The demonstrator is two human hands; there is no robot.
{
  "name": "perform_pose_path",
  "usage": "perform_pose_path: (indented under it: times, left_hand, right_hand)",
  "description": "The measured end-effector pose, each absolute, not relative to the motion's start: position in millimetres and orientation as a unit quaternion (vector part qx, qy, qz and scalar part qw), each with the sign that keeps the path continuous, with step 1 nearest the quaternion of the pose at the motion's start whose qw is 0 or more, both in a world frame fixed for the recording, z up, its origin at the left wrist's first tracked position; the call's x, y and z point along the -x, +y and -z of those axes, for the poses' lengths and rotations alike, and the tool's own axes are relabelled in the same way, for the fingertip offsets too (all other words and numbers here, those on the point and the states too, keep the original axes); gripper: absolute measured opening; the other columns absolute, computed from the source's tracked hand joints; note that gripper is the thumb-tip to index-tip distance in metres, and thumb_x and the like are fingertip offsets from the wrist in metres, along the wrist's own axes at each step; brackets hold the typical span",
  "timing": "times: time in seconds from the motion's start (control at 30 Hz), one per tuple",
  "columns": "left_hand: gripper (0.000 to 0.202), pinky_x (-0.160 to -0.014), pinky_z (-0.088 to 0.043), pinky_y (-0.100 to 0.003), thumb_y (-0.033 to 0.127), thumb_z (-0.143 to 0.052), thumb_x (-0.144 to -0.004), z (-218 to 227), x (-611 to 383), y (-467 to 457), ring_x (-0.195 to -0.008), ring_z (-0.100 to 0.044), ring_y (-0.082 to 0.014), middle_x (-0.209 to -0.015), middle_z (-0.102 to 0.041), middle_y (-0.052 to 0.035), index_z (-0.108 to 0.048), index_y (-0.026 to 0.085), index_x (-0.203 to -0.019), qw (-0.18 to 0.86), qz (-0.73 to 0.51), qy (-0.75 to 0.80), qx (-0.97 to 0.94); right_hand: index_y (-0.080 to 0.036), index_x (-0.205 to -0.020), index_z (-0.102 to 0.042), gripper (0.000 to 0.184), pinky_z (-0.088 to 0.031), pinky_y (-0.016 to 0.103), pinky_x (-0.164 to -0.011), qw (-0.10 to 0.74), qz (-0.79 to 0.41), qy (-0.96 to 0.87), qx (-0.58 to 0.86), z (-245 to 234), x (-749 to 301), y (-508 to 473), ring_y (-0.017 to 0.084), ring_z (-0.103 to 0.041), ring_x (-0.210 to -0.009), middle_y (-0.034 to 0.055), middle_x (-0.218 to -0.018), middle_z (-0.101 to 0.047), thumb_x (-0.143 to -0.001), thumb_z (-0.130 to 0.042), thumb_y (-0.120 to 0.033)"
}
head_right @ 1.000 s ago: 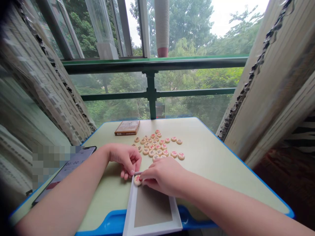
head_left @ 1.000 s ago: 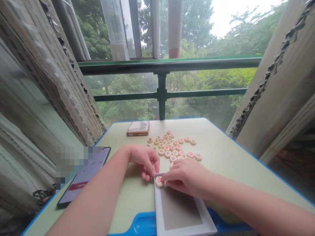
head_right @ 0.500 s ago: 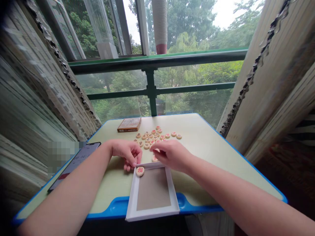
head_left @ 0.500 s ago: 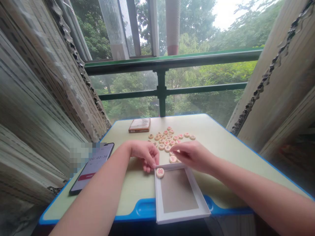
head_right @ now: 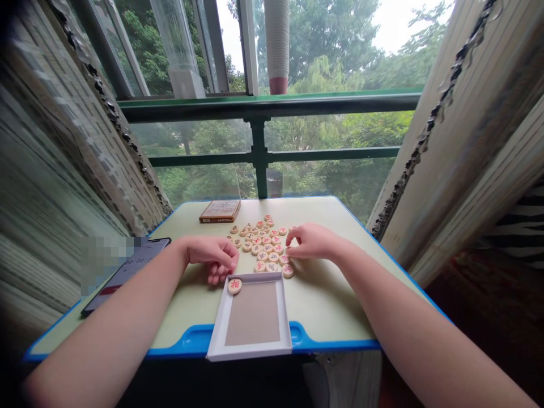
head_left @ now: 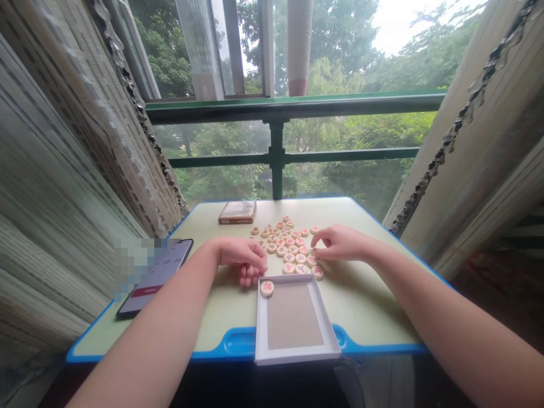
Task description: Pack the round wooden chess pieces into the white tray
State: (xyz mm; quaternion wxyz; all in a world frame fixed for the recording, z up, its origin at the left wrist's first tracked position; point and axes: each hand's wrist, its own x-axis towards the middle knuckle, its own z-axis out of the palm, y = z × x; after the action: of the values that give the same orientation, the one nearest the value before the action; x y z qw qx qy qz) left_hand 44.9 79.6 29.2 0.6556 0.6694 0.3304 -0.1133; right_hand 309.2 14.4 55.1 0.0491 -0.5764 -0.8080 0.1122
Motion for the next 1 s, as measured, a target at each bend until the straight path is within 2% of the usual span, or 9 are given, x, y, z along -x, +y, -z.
perform_pose_path:
  times: [0.2,0.33,0.47,0.6,0.67,0.77,1.0]
  left_hand:
    - [0.014,-0.044,-0.050,-0.022,0.025,-0.064,-0.066,-30.2,-45.8,78.7,-0.049,-0.060,-0.0130,-0.054,-0.062,-0.0005,-0.058,0.013,-0.067,0.650,0.115,0.328,-0.676]
    - [0.010,-0.045,-0.051,-0.022,0.021,-0.062,-0.066,-32.3,-46.5,76.9,-0.049,-0.061,-0.0133,-0.053,-0.062,-0.0012,-0.057,0.013,-0.066,0.647,0.115,0.334,-0.675]
    - [0.008,-0.045,-0.051,-0.022,0.020,-0.061,-0.066,-32.4,-47.0,76.3,-0.048,-0.061,-0.0134,-0.050,-0.061,-0.0001,-0.057,0.013,-0.066,0.649,0.111,0.335,-0.674]
    - [0.008,-0.042,-0.050,-0.022,0.019,-0.062,-0.064,-30.4,-47.8,77.8,-0.047,-0.060,-0.0140,-0.050,-0.060,0.0002,-0.057,0.013,-0.067,0.651,0.117,0.325,-0.676]
    - [0.008,-0.043,-0.050,-0.022,0.019,-0.062,-0.065,-29.8,-48.0,78.3,-0.048,-0.061,-0.0137,-0.051,-0.061,0.0000,-0.058,0.013,-0.069,0.652,0.122,0.320,-0.676]
    - [0.009,-0.044,-0.050,-0.021,0.020,-0.062,-0.065,-30.0,-47.6,78.1,-0.049,-0.061,-0.0132,-0.052,-0.062,0.0008,-0.058,0.014,-0.071,0.649,0.124,0.325,-0.676]
    - [0.019,-0.047,-0.050,-0.020,0.023,-0.071,-0.062,-29.9,-46.2,79.5,-0.053,-0.062,-0.0127,-0.057,-0.063,0.0008,-0.059,0.014,-0.073,0.640,0.139,0.305,-0.691]
  right_hand:
    - [-0.021,-0.086,-0.067,0.025,-0.029,0.021,-0.046,0.053,-0.130,-0.801,0.582,-52.2,-310.4,15.1,0.010,-0.046,-0.051,-0.0014,-0.060,-0.056,-0.067,-0.055,-0.030]
    - [-0.019,-0.074,-0.067,0.018,-0.029,0.021,-0.047,0.061,-0.109,-0.799,0.589,-51.2,-313.4,17.9,0.009,-0.046,-0.051,-0.0007,-0.060,-0.058,-0.068,-0.056,-0.032]
    - [-0.019,-0.074,-0.065,0.018,-0.031,0.021,-0.051,0.155,-0.043,-0.819,0.550,-47.1,-303.2,13.2,0.008,-0.043,-0.052,-0.0018,-0.059,-0.054,-0.072,-0.055,-0.033]
    - [-0.017,-0.079,-0.063,0.013,-0.038,0.022,-0.060,0.280,-0.071,-0.873,0.394,-41.9,-270.8,-5.9,0.010,-0.046,-0.058,-0.0010,-0.062,-0.052,-0.074,-0.054,-0.025]
    - [-0.017,-0.080,-0.063,0.011,-0.039,0.022,-0.061,0.302,-0.087,-0.891,0.328,-39.6,-253.8,-15.5,0.010,-0.047,-0.062,0.0004,-0.065,-0.053,-0.073,-0.055,-0.022]
    - [-0.017,-0.079,-0.064,0.011,-0.040,0.023,-0.063,0.278,-0.070,-0.914,0.287,-36.8,-239.7,-22.1,0.012,-0.048,-0.066,0.0025,-0.071,-0.054,-0.070,-0.058,-0.019]
    - [-0.020,-0.082,-0.066,0.012,-0.042,0.024,-0.066,0.228,-0.059,-0.924,0.300,-28.0,-238.7,-17.5,0.013,-0.052,-0.072,0.0044,-0.080,-0.059,-0.073,-0.059,-0.022]
